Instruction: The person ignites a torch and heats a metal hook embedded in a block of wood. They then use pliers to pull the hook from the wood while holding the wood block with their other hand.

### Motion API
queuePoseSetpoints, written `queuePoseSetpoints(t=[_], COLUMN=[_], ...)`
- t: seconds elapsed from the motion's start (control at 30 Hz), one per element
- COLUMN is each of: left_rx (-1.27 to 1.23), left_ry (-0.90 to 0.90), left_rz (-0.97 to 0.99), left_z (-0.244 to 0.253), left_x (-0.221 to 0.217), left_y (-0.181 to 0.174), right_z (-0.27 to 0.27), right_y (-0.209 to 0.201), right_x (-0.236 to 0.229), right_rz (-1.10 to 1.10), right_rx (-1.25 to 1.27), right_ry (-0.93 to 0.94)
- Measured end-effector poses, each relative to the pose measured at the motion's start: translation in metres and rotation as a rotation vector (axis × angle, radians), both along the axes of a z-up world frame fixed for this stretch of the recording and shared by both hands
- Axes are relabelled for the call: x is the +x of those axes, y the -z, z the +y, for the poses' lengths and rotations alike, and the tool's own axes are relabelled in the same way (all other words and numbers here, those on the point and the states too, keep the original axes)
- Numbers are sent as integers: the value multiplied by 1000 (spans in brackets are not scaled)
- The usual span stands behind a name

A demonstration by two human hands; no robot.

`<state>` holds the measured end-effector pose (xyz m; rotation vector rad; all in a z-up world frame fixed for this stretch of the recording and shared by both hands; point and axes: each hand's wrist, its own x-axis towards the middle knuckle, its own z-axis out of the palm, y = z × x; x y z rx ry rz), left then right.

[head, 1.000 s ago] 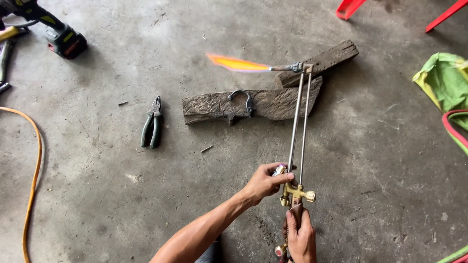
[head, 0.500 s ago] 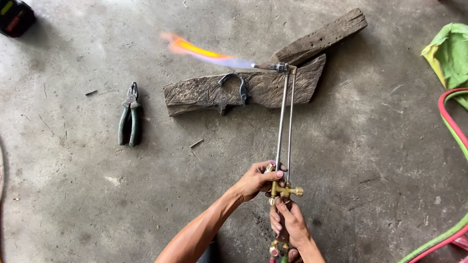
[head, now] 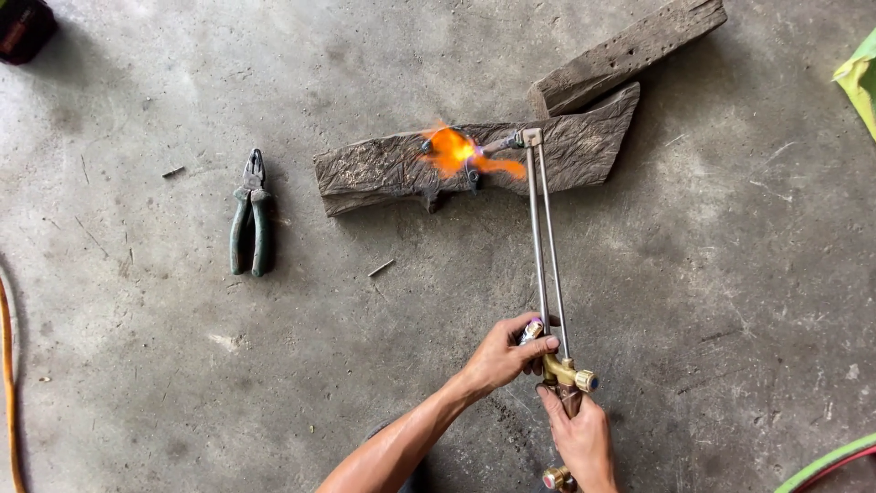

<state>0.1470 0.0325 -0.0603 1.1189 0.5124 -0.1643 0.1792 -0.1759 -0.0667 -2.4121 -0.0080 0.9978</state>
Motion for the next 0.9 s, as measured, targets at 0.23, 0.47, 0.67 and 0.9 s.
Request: queuePoseSetpoints(t=[0.23, 0.47, 0.67, 0.9], left_rx=[9, 34, 26, 29], left_ry=[-3, -46, -31, -116], left_rz=[-25, -33, 17, 10], left_z=[1, -13, -16, -25], left_x=[3, 4, 7, 0], left_y=[-10, -6, -8, -11], right_z=[14, 17, 6, -11], right_y=[-23, -35, -20, 1], right_x=[4, 6, 8, 9], right_rz=[-77, -34, -79, -36], right_rx=[-82, -179, -118, -132], right_ry=[-33, 35, -42, -55])
